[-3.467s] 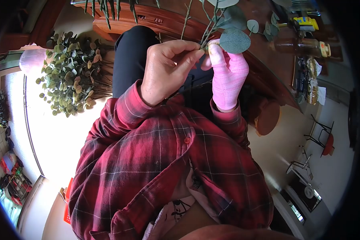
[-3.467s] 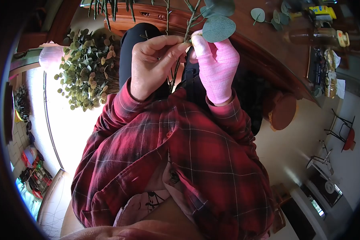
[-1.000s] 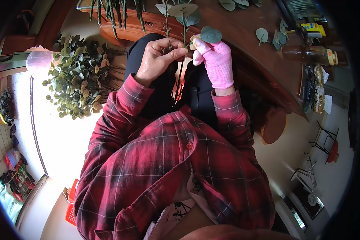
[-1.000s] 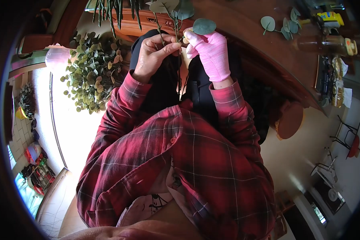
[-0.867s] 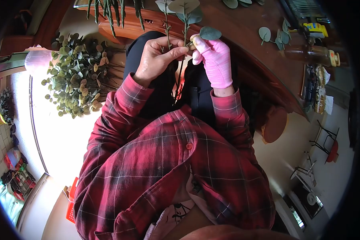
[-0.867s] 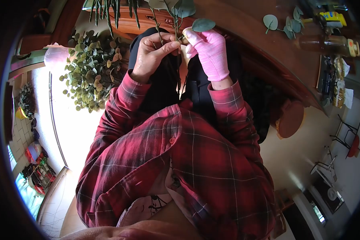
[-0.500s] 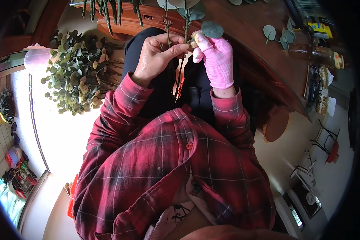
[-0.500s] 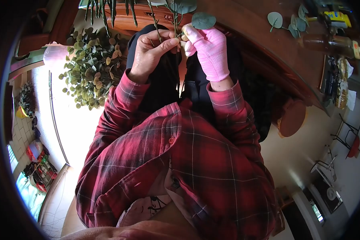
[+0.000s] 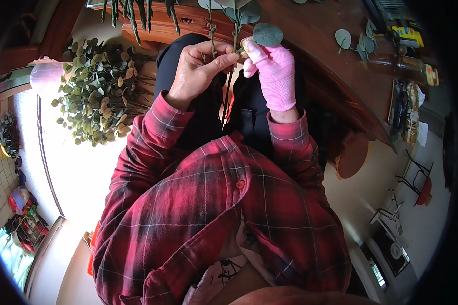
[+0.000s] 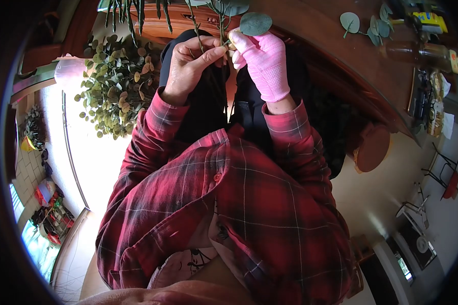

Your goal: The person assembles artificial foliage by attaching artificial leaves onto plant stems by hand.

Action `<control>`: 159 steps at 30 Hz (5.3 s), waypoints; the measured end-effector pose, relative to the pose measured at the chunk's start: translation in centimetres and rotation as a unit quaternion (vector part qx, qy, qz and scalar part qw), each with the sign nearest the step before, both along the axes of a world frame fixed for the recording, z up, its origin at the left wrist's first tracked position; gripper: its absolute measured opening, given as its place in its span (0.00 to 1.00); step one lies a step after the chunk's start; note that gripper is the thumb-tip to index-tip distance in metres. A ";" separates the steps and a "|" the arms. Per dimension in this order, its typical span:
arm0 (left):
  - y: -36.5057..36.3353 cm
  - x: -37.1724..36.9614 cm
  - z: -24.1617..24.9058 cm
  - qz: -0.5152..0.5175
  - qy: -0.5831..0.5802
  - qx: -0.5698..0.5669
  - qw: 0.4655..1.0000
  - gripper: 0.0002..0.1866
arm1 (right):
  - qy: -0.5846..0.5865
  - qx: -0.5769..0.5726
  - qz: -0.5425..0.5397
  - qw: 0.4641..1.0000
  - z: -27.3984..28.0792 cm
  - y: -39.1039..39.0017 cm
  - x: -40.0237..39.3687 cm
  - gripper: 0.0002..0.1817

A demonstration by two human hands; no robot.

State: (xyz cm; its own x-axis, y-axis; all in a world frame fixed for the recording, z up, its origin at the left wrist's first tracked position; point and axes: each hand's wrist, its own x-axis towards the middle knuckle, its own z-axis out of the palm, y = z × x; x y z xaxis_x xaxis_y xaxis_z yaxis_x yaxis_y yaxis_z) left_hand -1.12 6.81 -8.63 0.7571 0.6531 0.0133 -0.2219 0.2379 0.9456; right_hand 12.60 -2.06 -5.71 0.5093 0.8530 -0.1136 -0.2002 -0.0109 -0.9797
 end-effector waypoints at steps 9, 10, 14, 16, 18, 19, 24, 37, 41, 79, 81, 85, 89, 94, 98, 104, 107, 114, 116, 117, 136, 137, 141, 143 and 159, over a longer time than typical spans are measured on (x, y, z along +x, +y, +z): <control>0.0 0.0 -0.1 0.000 0.002 0.001 1.000 0.05 | -0.021 0.013 0.007 1.000 0.2 0.1 -0.2 0.08; 0.0 0.0 0.0 0.000 0.002 0.001 1.000 0.05 | -0.028 0.016 0.009 0.999 0.2 0.1 -0.2 0.08; -0.1 0.1 0.1 -0.002 0.000 0.002 1.000 0.05 | -0.053 0.007 0.017 0.998 0.4 0.0 -0.2 0.06; -0.2 0.1 0.0 0.005 0.003 0.005 1.000 0.05 | -0.072 0.001 0.011 0.997 0.5 0.0 -0.3 0.06; -0.3 0.1 0.0 0.010 0.006 0.009 1.000 0.05 | -0.083 -0.004 0.006 0.996 0.4 0.0 -0.4 0.06; -0.3 0.1 -0.1 0.012 0.008 0.012 1.000 0.05 | -0.089 -0.007 0.004 0.996 0.3 0.0 -0.4 0.06; -0.5 0.4 -0.2 0.026 -0.002 0.016 1.000 0.05 | -0.040 -0.022 0.009 0.999 0.3 0.0 -0.3 0.07; -0.5 0.3 -0.4 0.028 0.005 0.028 0.999 0.05 | -0.014 -0.013 -0.009 1.000 0.0 0.1 -0.6 0.07; -0.4 0.3 -0.5 0.026 0.017 0.040 0.999 0.05 | -0.019 -0.007 -0.012 1.000 0.0 0.2 -0.8 0.07; -0.8 0.2 -0.6 0.026 0.034 0.020 0.999 0.06 | -0.114 -0.004 -0.002 0.994 -1.0 0.1 -1.0 0.04; -0.8 0.2 -0.6 0.023 0.034 0.024 0.999 0.06 | -0.125 -0.005 -0.005 0.992 -1.1 0.1 -1.0 0.05; -0.5 0.3 -0.6 0.022 0.023 0.020 0.999 0.05 | -0.067 -0.010 0.001 0.998 -0.7 0.0 -0.6 0.06; -0.4 0.3 -0.5 0.020 0.010 0.010 1.000 0.06 | -0.016 0.006 0.036 0.999 -0.5 -0.3 0.1 0.08; -0.3 0.2 -0.6 0.024 0.008 0.016 1.000 0.06 | 0.012 0.009 0.065 0.998 -0.4 -0.6 0.7 0.10; -0.3 0.2 -0.4 0.020 0.010 0.027 0.999 0.06 | -0.030 -0.001 0.050 0.998 -0.6 -0.5 0.5 0.09; -0.3 0.3 -0.8 0.015 0.010 0.044 0.999 0.06 | -0.051 -0.005 0.031 0.998 -0.7 -0.4 0.4 0.08; -0.3 0.2 -0.6 0.014 0.007 0.032 0.999 0.07 | -0.039 -0.003 0.029 0.999 -0.5 -0.4 0.3 0.07; -0.3 0.3 -0.6 0.016 0.014 0.034 0.999 0.06 | -0.052 -0.004 0.021 0.998 -0.5 -0.2 0.2 0.08; -0.3 0.2 -0.5 0.015 0.012 0.033 0.999 0.06 | -0.061 -0.008 0.019 0.998 -0.6 -0.2 0.1 0.08; -0.4 0.2 -0.4 0.012 0.015 0.035 0.999 0.06 | -0.065 -0.007 0.017 0.998 -0.7 -0.3 0.1 0.07; -0.4 0.2 -0.5 0.008 0.017 0.029 0.999 0.06 | -0.087 -0.016 -0.007 0.996 -0.7 -0.2 -0.7 0.06; -0.4 0.2 -0.5 0.004 0.016 0.033 0.999 0.06 | -0.082 -0.016 -0.011 0.996 -0.7 -0.2 -0.8 0.06; -0.4 0.2 -0.5 0.006 0.014 0.031 0.999 0.06 | -0.065 -0.011 -0.022 0.998 -0.7 -0.2 -0.9 0.05; -0.4 0.2 -0.6 0.008 0.017 0.039 0.999 0.06 | -0.060 -0.010 -0.025 0.998 -0.8 -0.2 -1.0 0.05; -0.5 0.3 -0.4 0.013 0.007 0.029 0.999 0.06 | -0.061 -0.009 -0.032 0.998 -0.7 -0.2 -1.3 0.07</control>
State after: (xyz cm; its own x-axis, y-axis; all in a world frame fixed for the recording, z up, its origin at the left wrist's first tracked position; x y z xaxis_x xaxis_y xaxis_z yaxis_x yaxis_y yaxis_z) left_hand -0.83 6.30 -9.02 0.7399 0.6715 0.0413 -0.2148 0.1777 0.9604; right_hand 11.28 -2.24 -6.38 0.5732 0.8171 -0.0618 -0.0804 -0.0189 -0.9966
